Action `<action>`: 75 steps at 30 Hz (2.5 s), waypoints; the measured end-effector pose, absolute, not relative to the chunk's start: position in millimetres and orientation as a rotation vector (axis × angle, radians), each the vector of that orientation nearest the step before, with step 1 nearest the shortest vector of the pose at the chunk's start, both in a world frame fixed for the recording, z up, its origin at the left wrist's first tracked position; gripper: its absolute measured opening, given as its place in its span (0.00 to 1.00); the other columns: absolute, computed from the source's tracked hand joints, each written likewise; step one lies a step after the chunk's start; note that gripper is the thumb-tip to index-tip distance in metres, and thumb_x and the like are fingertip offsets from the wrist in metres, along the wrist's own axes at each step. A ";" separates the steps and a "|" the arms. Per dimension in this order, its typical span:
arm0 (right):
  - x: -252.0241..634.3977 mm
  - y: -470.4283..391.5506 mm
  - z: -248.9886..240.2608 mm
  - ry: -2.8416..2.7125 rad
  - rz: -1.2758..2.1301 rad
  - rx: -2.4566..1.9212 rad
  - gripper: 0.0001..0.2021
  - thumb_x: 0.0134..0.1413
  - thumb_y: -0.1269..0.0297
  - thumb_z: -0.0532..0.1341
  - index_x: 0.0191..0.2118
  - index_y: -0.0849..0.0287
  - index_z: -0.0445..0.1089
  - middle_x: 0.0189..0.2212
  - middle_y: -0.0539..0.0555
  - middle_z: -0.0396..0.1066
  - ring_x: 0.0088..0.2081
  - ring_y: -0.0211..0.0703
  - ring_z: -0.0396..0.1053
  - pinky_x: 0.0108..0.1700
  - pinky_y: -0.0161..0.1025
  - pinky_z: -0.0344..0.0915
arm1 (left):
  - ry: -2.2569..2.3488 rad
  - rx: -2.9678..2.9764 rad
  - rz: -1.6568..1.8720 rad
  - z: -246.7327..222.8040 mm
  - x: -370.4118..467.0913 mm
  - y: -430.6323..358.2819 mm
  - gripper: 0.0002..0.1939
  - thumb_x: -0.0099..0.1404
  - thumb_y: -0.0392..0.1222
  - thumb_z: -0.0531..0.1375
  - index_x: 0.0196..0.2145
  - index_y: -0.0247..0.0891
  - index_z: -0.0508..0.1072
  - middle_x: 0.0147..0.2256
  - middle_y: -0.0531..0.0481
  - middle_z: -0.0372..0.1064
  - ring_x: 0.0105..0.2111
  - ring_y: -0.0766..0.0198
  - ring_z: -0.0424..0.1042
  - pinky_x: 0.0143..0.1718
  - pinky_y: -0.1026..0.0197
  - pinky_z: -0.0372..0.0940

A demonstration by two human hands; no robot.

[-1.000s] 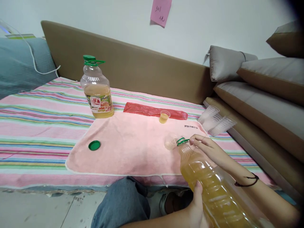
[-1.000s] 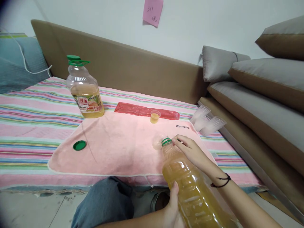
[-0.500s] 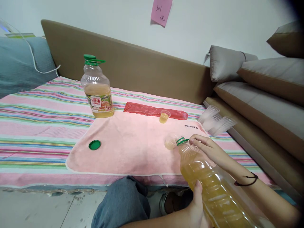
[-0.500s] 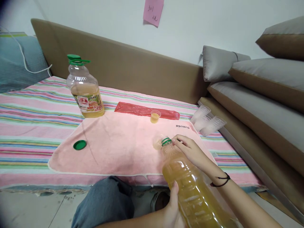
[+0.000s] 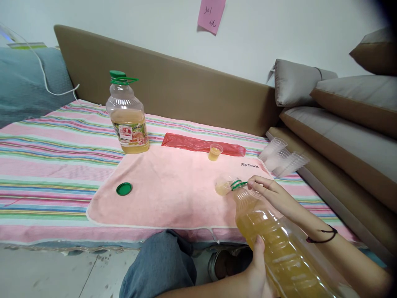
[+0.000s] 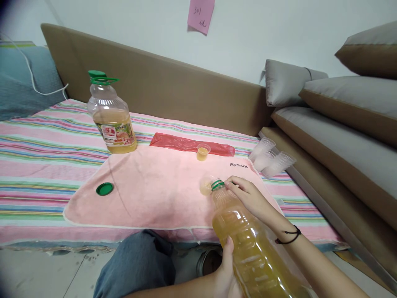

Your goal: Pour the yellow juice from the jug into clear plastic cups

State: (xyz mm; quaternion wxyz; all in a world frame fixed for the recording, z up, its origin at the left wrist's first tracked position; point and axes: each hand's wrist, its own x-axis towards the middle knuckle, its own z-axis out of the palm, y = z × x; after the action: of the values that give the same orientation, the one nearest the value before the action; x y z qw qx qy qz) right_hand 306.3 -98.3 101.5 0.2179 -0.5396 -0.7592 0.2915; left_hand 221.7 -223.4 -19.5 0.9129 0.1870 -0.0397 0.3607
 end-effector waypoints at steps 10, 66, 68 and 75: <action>306.6 -98.1 100.1 -2.094 0.803 -1.484 0.18 0.61 0.47 0.52 0.29 0.56 0.64 0.28 0.50 0.64 0.35 0.44 0.63 0.38 0.40 0.57 | -0.044 0.369 0.731 -22.0 224.2 -222.3 0.51 0.52 0.79 0.49 0.61 0.39 0.63 0.60 0.41 0.63 0.63 0.42 0.56 0.64 0.40 0.46; 304.2 -92.1 106.6 -2.149 0.730 -1.438 0.18 0.61 0.48 0.52 0.31 0.56 0.66 0.29 0.50 0.65 0.35 0.44 0.63 0.39 0.40 0.59 | 0.023 0.433 0.751 -20.8 218.2 -217.4 0.49 0.58 0.76 0.43 0.62 0.36 0.61 0.62 0.41 0.58 0.65 0.45 0.51 0.66 0.42 0.43; 301.4 -92.3 108.9 -2.133 0.714 -1.430 0.18 0.61 0.48 0.52 0.30 0.56 0.67 0.29 0.50 0.66 0.35 0.45 0.64 0.40 0.41 0.59 | 0.060 0.453 0.733 -18.9 215.6 -215.7 0.50 0.57 0.77 0.42 0.63 0.36 0.60 0.62 0.41 0.58 0.65 0.44 0.52 0.65 0.41 0.44; 293.6 -95.1 118.1 -2.038 0.668 -1.413 0.17 0.58 0.48 0.54 0.29 0.56 0.67 0.29 0.51 0.68 0.36 0.46 0.66 0.41 0.41 0.60 | 0.223 0.519 0.724 -16.4 209.3 -207.7 0.48 0.59 0.76 0.39 0.60 0.36 0.64 0.62 0.42 0.59 0.65 0.44 0.51 0.64 0.39 0.47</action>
State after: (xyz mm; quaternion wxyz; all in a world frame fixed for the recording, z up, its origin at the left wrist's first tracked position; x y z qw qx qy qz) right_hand 293.6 -95.1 118.1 0.2828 -0.5276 -0.7612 0.2493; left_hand 209.3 -207.7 -16.4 0.8964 0.2507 0.1074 0.3493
